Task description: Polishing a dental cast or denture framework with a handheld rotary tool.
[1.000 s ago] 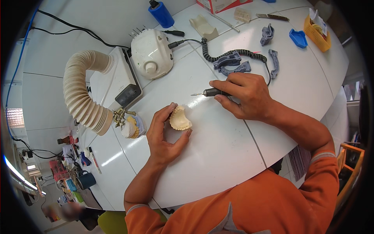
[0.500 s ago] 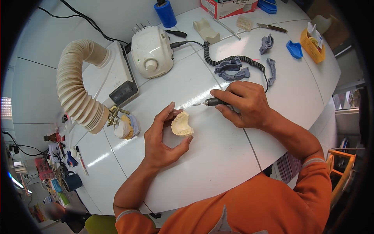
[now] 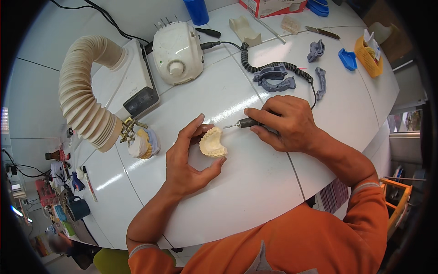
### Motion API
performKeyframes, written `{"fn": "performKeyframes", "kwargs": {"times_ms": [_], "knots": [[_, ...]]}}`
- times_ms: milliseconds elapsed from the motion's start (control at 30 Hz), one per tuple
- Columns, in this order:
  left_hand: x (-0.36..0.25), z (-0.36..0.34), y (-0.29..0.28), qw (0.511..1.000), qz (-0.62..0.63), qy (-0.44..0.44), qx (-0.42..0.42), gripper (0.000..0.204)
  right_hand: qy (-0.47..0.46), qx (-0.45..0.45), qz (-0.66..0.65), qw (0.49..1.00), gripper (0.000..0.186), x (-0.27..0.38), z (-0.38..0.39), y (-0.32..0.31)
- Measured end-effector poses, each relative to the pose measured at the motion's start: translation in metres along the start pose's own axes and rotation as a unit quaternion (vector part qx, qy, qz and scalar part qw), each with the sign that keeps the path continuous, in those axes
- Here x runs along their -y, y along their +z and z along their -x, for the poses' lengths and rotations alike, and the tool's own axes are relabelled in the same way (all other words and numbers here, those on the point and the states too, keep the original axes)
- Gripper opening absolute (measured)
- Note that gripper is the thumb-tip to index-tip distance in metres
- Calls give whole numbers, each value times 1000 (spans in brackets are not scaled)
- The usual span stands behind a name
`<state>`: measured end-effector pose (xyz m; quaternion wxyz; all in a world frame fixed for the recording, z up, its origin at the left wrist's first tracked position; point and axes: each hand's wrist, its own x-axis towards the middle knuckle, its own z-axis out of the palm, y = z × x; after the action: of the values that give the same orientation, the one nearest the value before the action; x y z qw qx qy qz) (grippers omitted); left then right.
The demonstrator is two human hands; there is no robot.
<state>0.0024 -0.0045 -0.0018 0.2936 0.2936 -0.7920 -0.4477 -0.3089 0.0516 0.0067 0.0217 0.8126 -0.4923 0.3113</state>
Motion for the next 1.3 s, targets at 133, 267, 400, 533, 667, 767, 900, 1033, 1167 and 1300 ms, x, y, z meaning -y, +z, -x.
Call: {"fn": "performKeyframes", "kwargs": {"times_ms": [133,267,400,533,667,767,900,1033,1167,1300], "knots": [[3,1,0,1000,-15,-7,-3,105,-12,12,15,1000,33,6,5,2],[6,1,1,999,-31,-3,-32,105,-20,0,32,999,35,9,6,6],[-1,1,-1,999,-12,-38,-19,109,-26,10,42,999,36,13,5,8],[1,1,0,999,-2,-40,-29,109,-36,13,56,998,39,14,3,9],[6,1,1,999,-8,-15,-50,106,-39,12,64,997,41,14,4,11],[6,1,1,999,2,-20,-51,105,-41,16,70,997,42,15,4,11],[5,1,2,998,19,-22,-51,104,-54,31,67,996,52,16,5,9],[2,1,0,998,25,-22,-44,103,-50,15,64,997,50,16,4,10],[-3,3,-2,997,45,-52,-22,101,-44,2,60,997,48,15,3,13],[-2,3,-2,997,61,-50,-17,101,-60,24,64,996,49,17,4,10]]}}
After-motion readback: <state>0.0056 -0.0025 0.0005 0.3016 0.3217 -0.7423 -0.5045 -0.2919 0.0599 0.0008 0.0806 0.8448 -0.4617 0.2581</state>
